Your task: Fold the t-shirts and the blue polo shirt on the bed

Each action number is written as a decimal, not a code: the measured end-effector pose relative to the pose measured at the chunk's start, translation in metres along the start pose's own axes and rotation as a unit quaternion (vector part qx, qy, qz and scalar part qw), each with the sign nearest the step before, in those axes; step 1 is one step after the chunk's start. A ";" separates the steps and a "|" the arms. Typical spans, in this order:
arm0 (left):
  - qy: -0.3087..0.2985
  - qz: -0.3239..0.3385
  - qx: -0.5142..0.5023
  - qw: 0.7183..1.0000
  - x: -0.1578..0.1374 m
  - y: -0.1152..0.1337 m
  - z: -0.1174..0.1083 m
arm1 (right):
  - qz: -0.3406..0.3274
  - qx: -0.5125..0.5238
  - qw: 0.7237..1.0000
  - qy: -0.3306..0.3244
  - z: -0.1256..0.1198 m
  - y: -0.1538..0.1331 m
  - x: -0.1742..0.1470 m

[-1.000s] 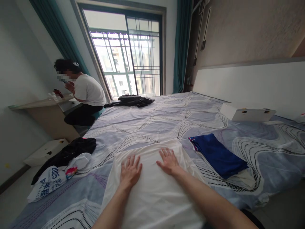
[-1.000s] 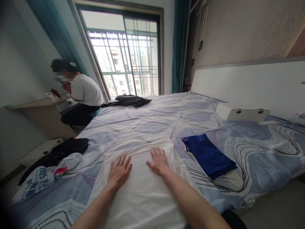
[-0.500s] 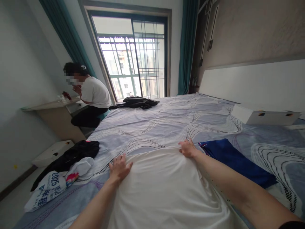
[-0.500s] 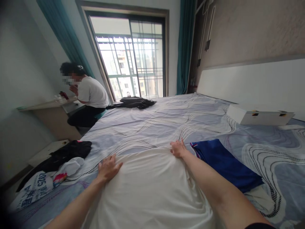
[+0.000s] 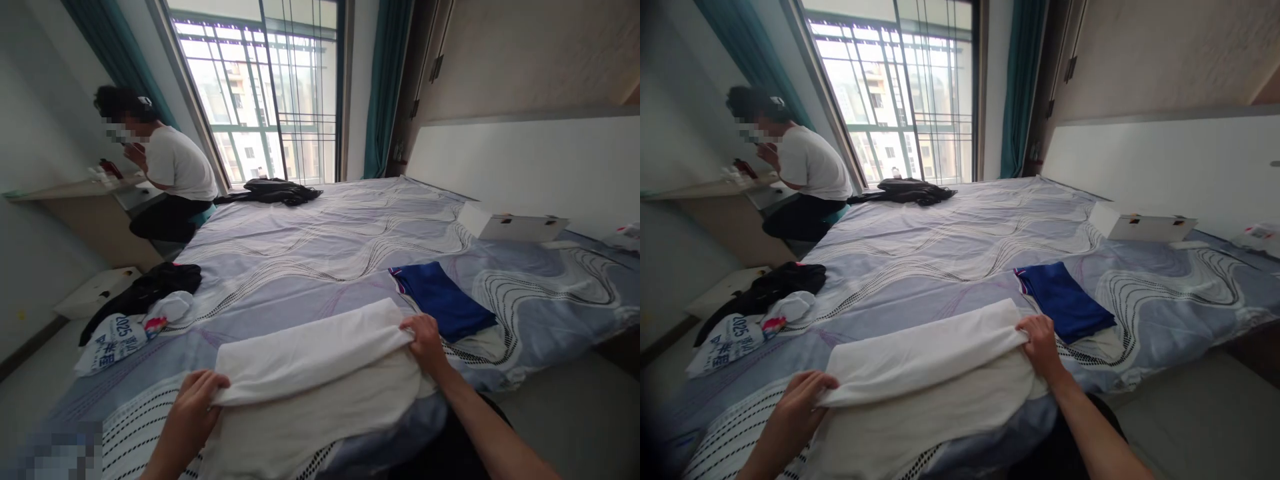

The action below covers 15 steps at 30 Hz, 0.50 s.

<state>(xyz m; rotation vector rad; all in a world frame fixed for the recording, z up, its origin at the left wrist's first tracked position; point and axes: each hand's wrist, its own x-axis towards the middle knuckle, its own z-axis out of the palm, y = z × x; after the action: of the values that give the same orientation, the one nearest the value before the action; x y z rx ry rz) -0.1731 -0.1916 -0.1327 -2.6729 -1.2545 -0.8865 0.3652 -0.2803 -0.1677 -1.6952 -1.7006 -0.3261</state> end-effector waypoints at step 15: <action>-0.116 -0.040 -0.048 0.991 -0.048 0.042 -0.040 | -0.003 0.037 0.982 -0.183 -0.058 -0.016 -0.058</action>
<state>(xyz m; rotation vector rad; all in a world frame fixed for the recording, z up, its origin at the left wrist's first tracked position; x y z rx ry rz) -0.1858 -0.2641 -0.1163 -2.8883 -1.4077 -0.6750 0.3605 -0.3634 -0.1579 -1.7754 -1.9513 0.0516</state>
